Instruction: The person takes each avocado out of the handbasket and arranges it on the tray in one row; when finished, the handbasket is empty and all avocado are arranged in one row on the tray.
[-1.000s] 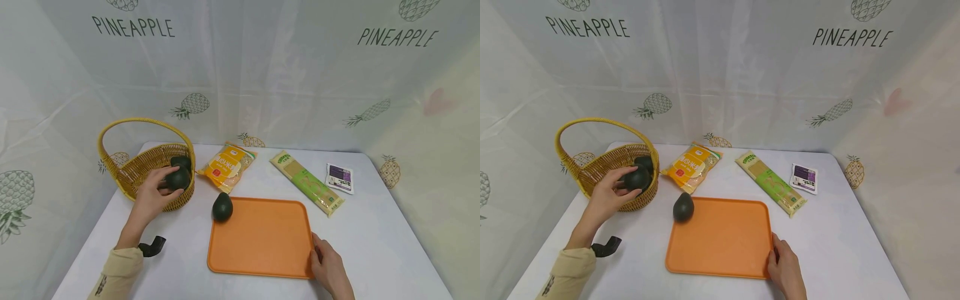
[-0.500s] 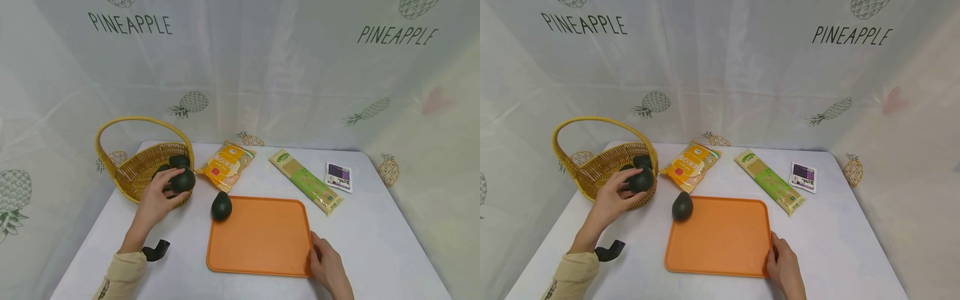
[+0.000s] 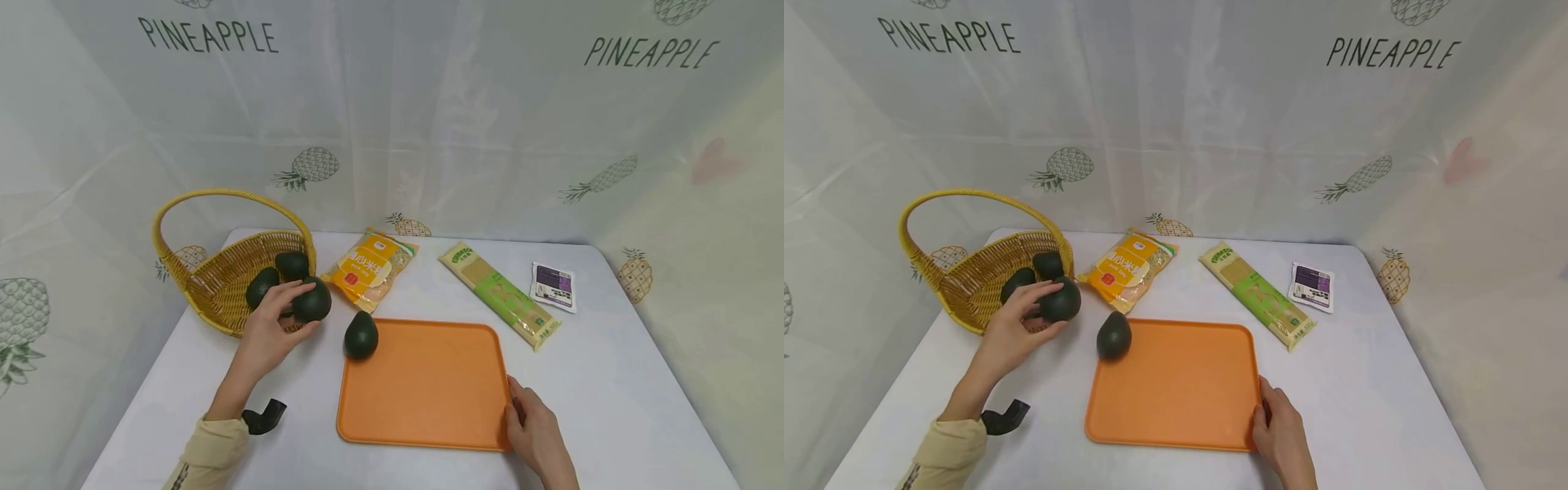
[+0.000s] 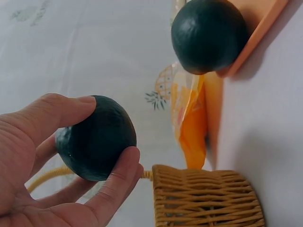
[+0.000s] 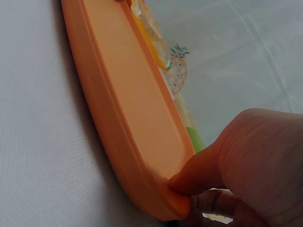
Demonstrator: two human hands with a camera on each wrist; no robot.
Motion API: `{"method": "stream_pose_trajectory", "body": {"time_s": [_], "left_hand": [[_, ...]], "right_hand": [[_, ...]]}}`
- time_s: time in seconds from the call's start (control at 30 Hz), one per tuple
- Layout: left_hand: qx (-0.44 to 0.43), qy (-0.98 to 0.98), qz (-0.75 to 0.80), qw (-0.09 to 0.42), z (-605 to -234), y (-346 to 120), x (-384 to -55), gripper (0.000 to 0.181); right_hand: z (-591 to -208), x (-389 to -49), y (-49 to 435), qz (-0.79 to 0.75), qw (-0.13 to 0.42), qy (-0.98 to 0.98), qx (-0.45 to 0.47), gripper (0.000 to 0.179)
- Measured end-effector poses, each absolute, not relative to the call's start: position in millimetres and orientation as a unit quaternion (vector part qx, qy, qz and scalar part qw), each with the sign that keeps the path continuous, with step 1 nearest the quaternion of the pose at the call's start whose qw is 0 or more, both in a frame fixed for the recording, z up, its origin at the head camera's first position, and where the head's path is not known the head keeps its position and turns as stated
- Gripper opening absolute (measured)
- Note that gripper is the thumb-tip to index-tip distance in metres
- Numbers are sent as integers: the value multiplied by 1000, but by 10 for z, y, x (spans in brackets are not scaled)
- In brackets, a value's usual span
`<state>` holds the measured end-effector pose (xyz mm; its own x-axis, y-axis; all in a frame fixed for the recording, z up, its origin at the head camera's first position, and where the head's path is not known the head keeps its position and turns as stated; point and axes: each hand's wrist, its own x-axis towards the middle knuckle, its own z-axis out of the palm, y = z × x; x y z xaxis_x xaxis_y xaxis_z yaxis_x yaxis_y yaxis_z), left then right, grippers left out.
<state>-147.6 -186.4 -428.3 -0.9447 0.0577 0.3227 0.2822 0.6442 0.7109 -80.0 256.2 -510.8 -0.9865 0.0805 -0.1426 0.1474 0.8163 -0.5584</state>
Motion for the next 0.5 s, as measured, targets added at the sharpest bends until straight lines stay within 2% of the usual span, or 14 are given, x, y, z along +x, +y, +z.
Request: {"method": "stream_pose_trajectory", "body": {"time_s": [0.5], "left_hand": [[-110, -895, -419, 107, -4334, -1656, -1495, 67]], "right_hand": [[-5120, -794, 2567, -304, 47, 950, 55, 55]]}}
